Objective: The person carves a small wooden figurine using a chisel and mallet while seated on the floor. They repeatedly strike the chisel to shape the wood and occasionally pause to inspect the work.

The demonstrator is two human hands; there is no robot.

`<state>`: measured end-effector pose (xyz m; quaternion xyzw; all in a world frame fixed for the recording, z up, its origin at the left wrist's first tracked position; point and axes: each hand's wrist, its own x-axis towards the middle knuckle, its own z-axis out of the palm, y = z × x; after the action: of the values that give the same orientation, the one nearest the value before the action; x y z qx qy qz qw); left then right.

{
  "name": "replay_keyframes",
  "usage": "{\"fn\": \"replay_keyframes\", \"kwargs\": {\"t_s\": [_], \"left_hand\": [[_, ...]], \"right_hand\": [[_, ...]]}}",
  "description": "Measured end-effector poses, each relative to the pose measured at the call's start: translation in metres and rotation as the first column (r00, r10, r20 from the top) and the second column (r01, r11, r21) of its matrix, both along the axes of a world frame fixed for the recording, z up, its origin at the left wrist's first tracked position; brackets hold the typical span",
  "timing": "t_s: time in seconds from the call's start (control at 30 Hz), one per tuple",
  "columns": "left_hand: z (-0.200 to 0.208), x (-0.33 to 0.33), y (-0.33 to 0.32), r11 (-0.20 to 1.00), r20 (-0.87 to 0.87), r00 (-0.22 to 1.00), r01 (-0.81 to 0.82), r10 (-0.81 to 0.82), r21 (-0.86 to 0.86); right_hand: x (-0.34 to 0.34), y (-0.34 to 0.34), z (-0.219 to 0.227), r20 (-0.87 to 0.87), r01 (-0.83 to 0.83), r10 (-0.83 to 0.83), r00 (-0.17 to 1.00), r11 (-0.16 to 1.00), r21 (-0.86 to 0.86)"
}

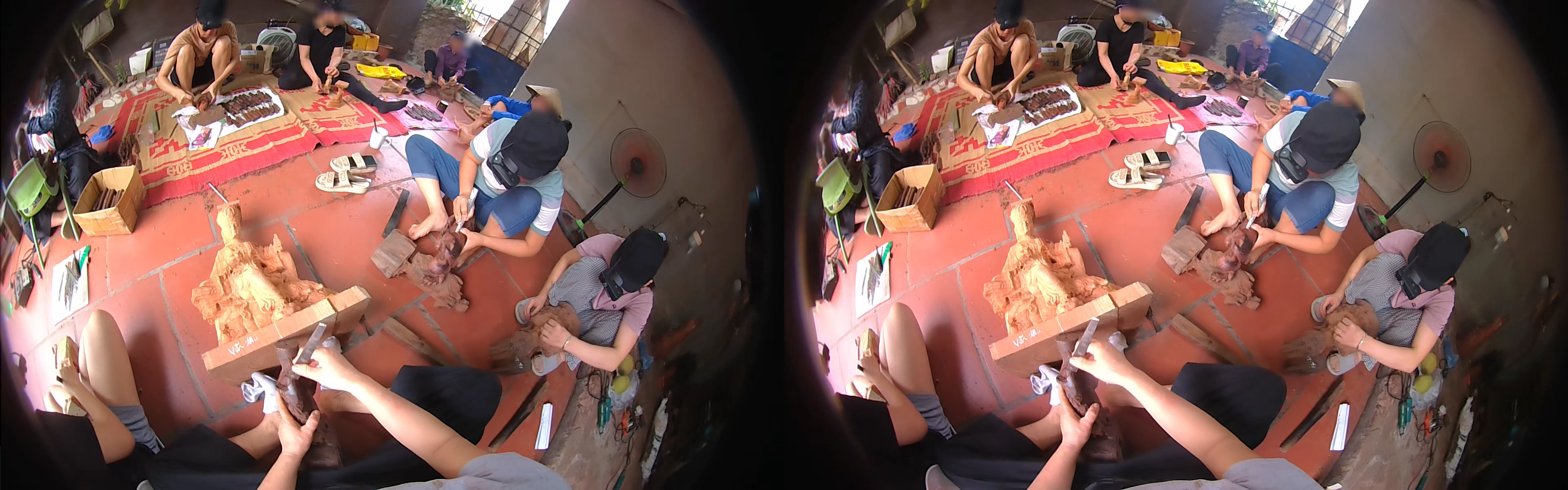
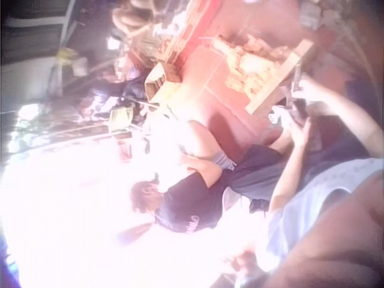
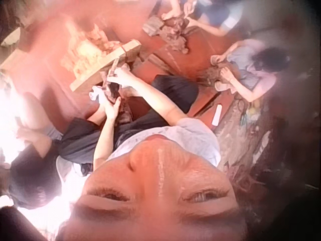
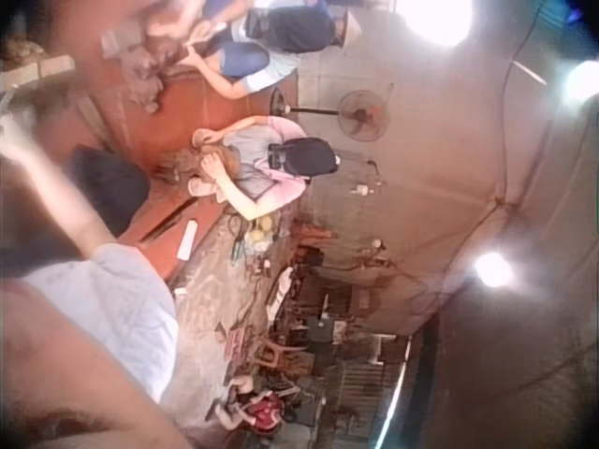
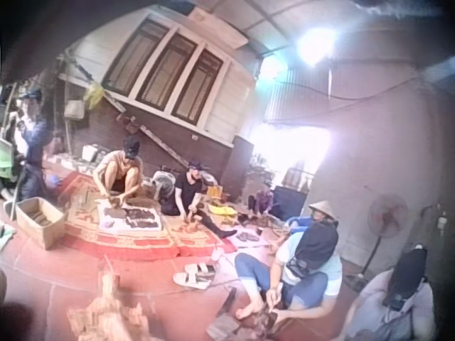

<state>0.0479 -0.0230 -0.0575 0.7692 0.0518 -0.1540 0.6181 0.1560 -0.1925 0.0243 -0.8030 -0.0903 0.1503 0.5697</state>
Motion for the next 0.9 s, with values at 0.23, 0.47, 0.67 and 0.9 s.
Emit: {"fn": "replay_keyframes", "kwargs": {"t_s": [0.23, 0.47, 0.67, 0.9], "left_hand": [[0.012, 0.001, -0.001, 1.000, -0.036, 0.999, -0.002, 0.002, -0.012], [0.002, 0.003, 0.004, 0.991, 0.101, 0.995, -0.008, -0.006, 0.135], [0.003, 0.003, -0.002, 0.999, 0.129, 0.992, -0.005, 0.000, 0.043], [-0.032, 0.002, 0.007, 0.999, 0.239, 0.970, 0.025, -0.035, 0.045]], "right_hand": [[-0.009, 0.000, -0.019, 0.186, -0.017, 0.026, 0.982, 0.999, -0.049], [-0.019, 0.012, 0.013, 0.398, -0.070, 0.136, 0.907, 0.982, -0.175], [0.001, -0.004, -0.011, -0.021, 0.029, -0.028, 0.999, 0.999, 0.035], [-0.016, 0.014, -0.025, 0.314, -0.025, 0.063, 0.947, 0.992, -0.122]]}}
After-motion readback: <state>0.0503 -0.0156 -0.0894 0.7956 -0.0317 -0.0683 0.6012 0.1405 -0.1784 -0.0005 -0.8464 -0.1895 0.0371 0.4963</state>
